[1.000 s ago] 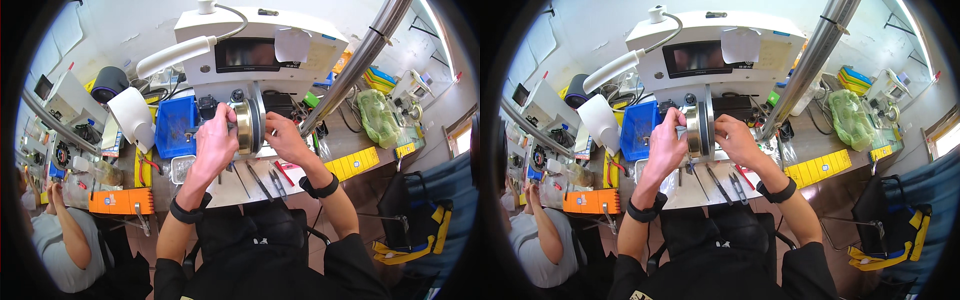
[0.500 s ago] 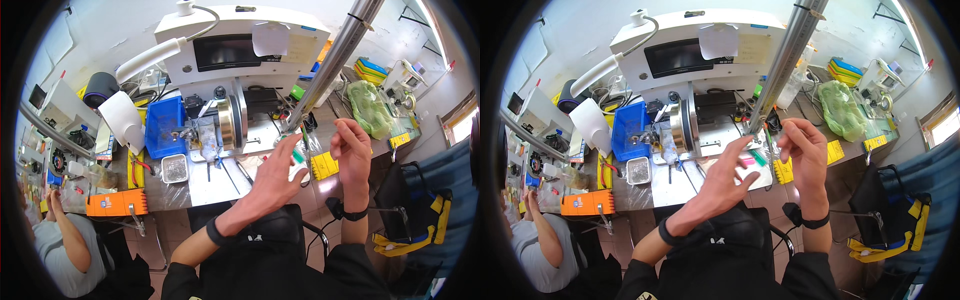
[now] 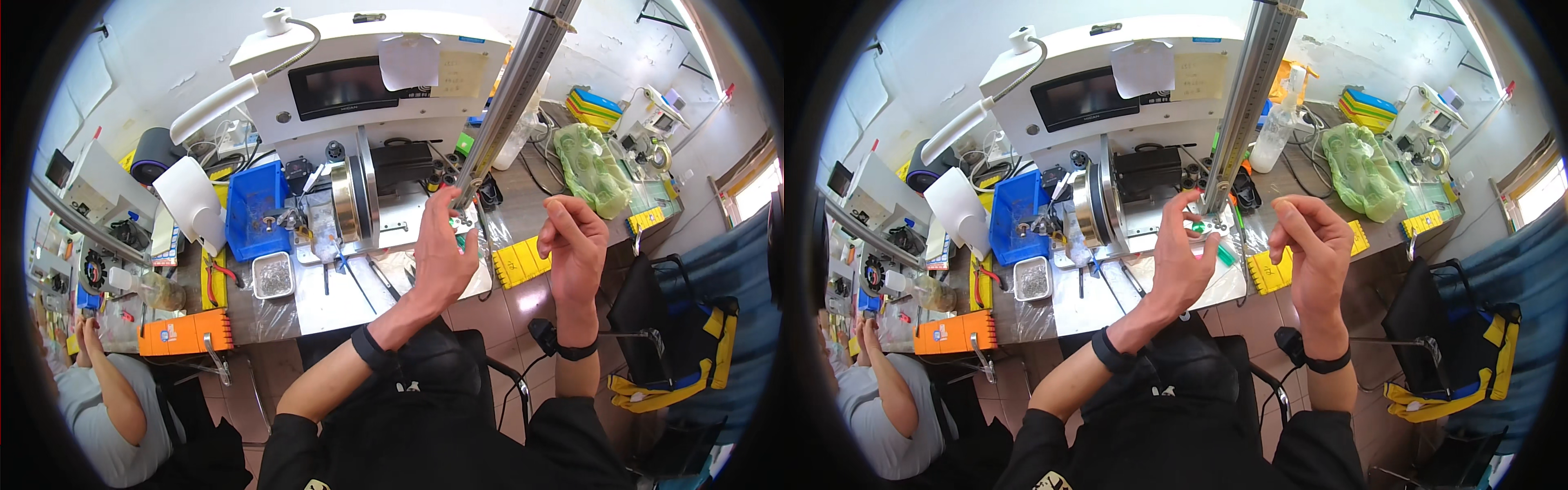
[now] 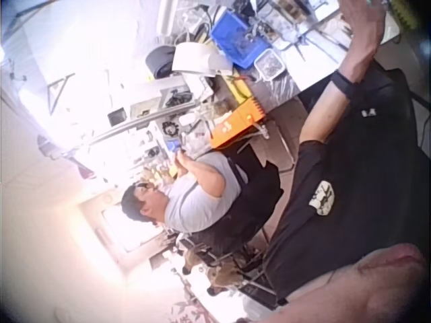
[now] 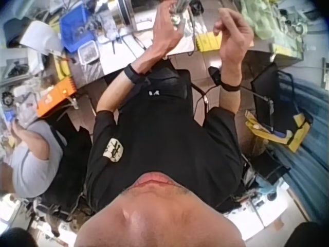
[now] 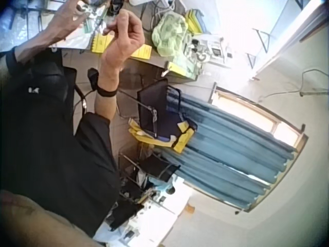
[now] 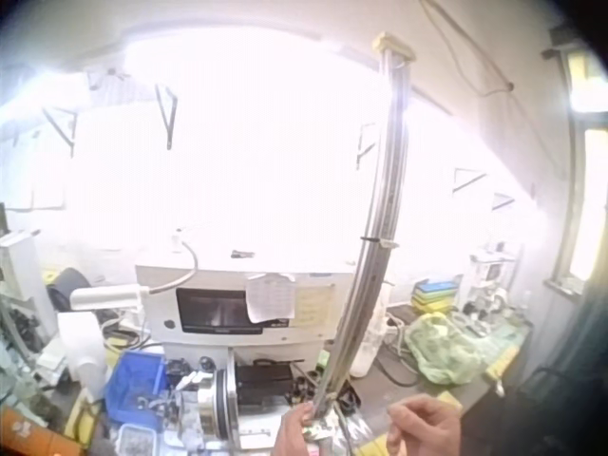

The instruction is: Applying glue and precision assembling small metal and plastic components using various hand tools at a fabrication workbench.

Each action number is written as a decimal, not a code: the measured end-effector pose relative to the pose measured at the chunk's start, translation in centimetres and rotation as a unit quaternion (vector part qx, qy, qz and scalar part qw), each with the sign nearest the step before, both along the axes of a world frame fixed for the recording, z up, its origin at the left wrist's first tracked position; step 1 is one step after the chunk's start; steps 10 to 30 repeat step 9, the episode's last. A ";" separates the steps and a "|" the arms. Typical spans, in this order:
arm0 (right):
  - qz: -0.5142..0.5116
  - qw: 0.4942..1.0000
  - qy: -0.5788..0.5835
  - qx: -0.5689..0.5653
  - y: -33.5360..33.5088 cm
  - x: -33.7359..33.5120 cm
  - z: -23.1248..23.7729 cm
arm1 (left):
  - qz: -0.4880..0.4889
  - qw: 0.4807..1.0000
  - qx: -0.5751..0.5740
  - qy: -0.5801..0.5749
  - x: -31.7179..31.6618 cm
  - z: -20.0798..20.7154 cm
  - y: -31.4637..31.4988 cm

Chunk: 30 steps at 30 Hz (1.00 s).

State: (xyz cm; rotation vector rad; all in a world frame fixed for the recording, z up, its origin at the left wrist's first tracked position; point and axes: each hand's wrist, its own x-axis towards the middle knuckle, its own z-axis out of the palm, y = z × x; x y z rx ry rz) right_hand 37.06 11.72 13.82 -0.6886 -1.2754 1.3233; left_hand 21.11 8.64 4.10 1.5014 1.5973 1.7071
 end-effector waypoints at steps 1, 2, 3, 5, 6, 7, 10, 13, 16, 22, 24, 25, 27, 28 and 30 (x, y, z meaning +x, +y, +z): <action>0.000 1.000 -0.004 0.001 0.0 0.1 0.0 | -0.007 0.999 0.024 0.031 -0.1 0.1 0.2; 0.000 1.000 -0.008 0.003 0.1 0.2 0.0 | -0.007 0.999 0.025 0.031 -0.1 -0.4 0.5; 0.002 1.000 -0.008 0.004 0.0 0.1 0.0 | -0.068 0.990 0.004 0.123 -0.2 -1.0 0.7; -0.016 1.000 -0.009 0.024 -0.1 0.0 0.2 | -0.235 0.956 -0.066 0.160 -0.2 -2.3 1.1; -0.014 1.000 -0.008 0.026 0.0 0.0 0.4 | -0.233 0.957 -0.065 0.161 -0.1 -2.5 1.2; -0.036 0.998 -0.001 0.043 0.1 0.2 0.5 | -0.346 0.928 -0.088 0.109 0.1 -2.7 1.0; -0.061 0.996 0.008 0.062 0.5 0.6 0.6 | -0.507 0.840 -0.192 0.010 0.5 -1.0 0.5; -0.061 0.996 0.008 0.062 0.5 0.6 0.6 | -0.507 0.840 -0.192 0.010 0.5 -1.0 0.5; -0.061 0.996 0.008 0.062 0.5 0.6 0.6 | -0.507 0.840 -0.192 0.010 0.5 -1.0 0.5; -0.061 0.996 0.008 0.062 0.5 0.6 0.6 | -0.507 0.840 -0.192 0.010 0.5 -1.0 0.5; -0.061 0.996 0.008 0.062 0.5 0.6 0.6 | -0.507 0.840 -0.192 0.010 0.5 -1.0 0.5; -0.061 0.996 0.008 0.062 0.5 0.6 0.6 | -0.507 0.840 -0.192 0.010 0.5 -1.0 0.5; -0.061 0.996 0.008 0.062 0.5 0.6 0.6 | -0.507 0.840 -0.192 0.010 0.5 -1.0 0.5; -0.061 0.996 0.008 0.062 0.5 0.6 0.6 | -0.507 0.840 -0.192 0.010 0.5 -1.0 0.5; -0.061 0.996 0.008 0.062 0.5 0.6 0.6 | -0.507 0.840 -0.192 0.010 0.5 -1.0 0.5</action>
